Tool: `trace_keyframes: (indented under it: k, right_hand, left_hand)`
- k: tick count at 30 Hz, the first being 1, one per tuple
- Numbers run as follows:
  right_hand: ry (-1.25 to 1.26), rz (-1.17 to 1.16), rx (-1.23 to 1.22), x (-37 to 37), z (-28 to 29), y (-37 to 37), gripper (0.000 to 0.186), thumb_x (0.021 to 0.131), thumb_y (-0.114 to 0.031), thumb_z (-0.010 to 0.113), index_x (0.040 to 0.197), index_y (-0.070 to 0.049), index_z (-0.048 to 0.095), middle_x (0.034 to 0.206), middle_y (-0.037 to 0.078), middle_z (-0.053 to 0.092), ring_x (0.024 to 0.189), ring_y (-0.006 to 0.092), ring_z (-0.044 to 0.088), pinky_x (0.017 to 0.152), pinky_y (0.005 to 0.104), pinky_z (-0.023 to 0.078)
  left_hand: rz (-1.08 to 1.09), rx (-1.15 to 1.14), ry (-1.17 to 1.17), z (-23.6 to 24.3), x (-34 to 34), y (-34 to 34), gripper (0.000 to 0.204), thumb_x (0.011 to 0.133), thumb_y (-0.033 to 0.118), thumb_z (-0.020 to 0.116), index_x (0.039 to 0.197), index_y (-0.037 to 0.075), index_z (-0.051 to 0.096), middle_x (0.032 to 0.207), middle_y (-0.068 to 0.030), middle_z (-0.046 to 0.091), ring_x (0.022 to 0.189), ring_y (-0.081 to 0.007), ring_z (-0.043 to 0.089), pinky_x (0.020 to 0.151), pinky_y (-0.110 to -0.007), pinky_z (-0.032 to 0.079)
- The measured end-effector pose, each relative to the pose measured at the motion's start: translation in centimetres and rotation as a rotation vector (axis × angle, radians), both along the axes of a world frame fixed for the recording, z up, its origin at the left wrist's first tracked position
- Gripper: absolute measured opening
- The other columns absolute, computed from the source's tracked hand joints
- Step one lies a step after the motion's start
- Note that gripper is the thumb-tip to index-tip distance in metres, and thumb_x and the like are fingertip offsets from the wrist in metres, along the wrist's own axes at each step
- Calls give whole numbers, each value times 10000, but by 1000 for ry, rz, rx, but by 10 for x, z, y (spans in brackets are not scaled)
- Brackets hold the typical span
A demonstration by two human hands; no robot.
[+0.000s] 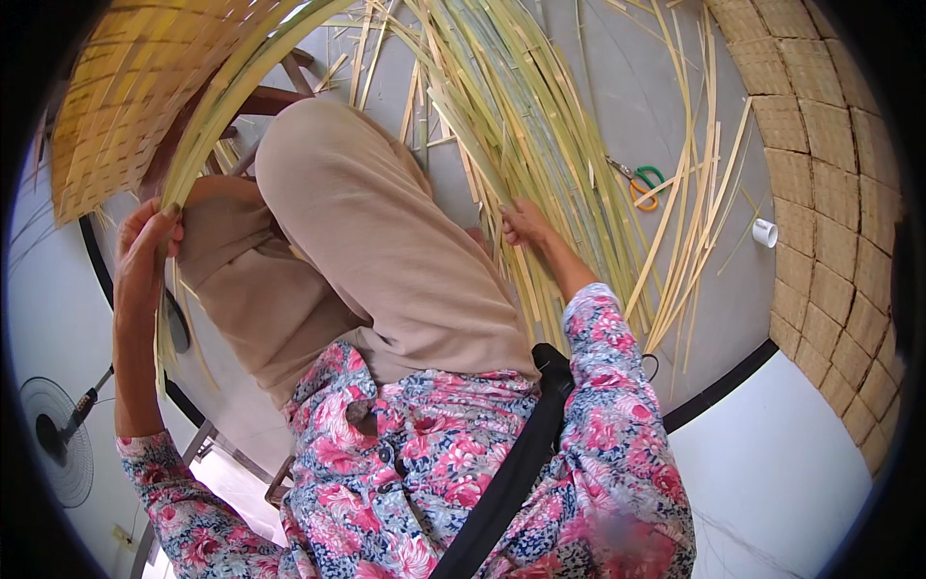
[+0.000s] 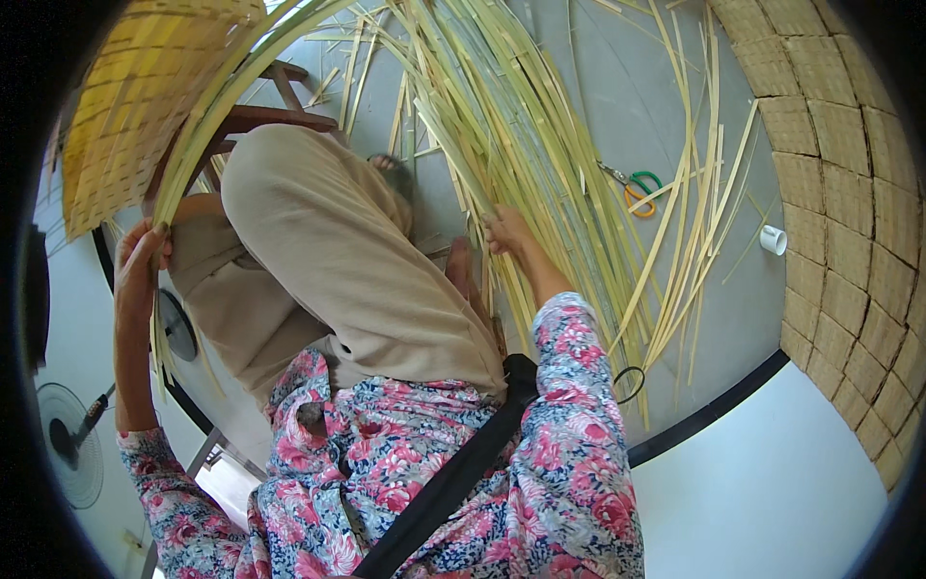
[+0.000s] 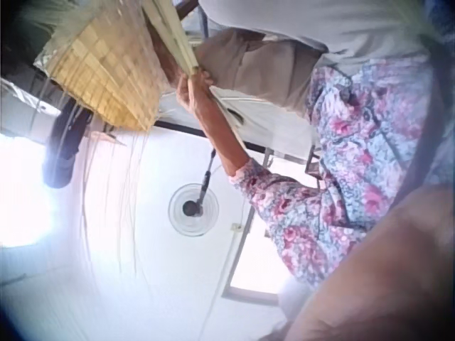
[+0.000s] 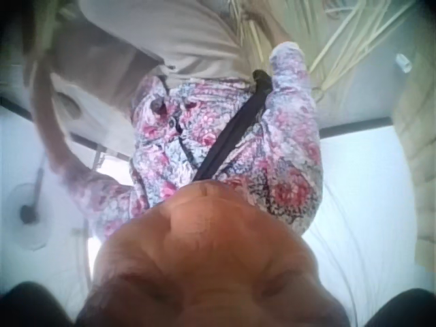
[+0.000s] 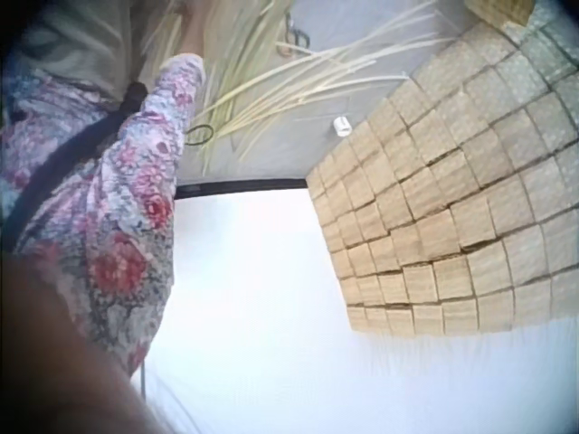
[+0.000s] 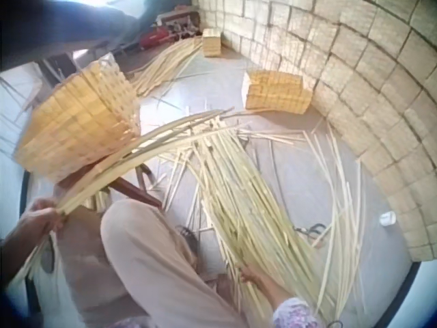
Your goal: The person weaves a rectangular basket using thin bamboo strips. They interlace the strips by hand, trim excess material with scissors, and adjust the basket's shape while seated.
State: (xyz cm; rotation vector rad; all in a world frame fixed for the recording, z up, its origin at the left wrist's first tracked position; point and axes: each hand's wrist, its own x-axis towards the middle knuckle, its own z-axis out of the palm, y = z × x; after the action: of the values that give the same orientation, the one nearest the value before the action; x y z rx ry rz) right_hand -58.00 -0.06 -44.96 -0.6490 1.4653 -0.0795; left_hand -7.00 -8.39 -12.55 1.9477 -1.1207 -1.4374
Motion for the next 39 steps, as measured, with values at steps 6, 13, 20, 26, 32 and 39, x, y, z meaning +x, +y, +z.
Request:
trace_keyframes:
  k: [6,13,20,26,32,39]
  right_hand:
    - [125,420,-359,25,-89,39,335,939,-366,579,983,-43,657,821,136,678,640,277,651,597,396,515]
    - [746,338,-384,-41,-23,19,268,857,-313,575,901,-105,738,853,196,699,809,395,666,727,499,513]
    - [1252,-109,-588,-200,11,14,189,827,-91,597,994,-55,679,974,213,687,921,409,650,816,502,508]
    - [1125,125,-803,-238,7,-25,312,821,-7,569,1117,-44,660,1047,219,666,1010,408,619,873,481,494]
    - [1051,402,-471,-233,-9,-53,511,843,-69,595,1340,-174,546,1373,175,501,1246,368,513,993,500,451]
    - [1292,700,-217,-191,9,-30,306,911,-179,579,1217,-197,563,1202,119,550,1125,380,555,860,560,456]
  left_hand:
    - [-47,76,-37,18,4,-5,192,975,230,598,957,43,640,752,30,575,657,-36,489,600,-187,376]
    - [11,7,-123,18,12,3,229,948,235,604,1008,20,656,756,37,573,671,-37,492,608,-184,371]
    - [-40,21,-39,18,42,5,219,962,267,605,994,55,647,737,55,558,640,-19,455,582,-176,341]
    - [-17,57,-89,26,60,9,215,963,285,612,953,72,638,715,59,552,621,-10,456,568,-171,344]
    - [40,86,-239,41,57,20,201,936,270,609,911,71,623,708,48,548,613,-28,476,556,-183,368]
    - [-69,158,-204,34,43,11,238,920,291,612,815,79,587,655,33,555,558,-27,484,533,-181,390]
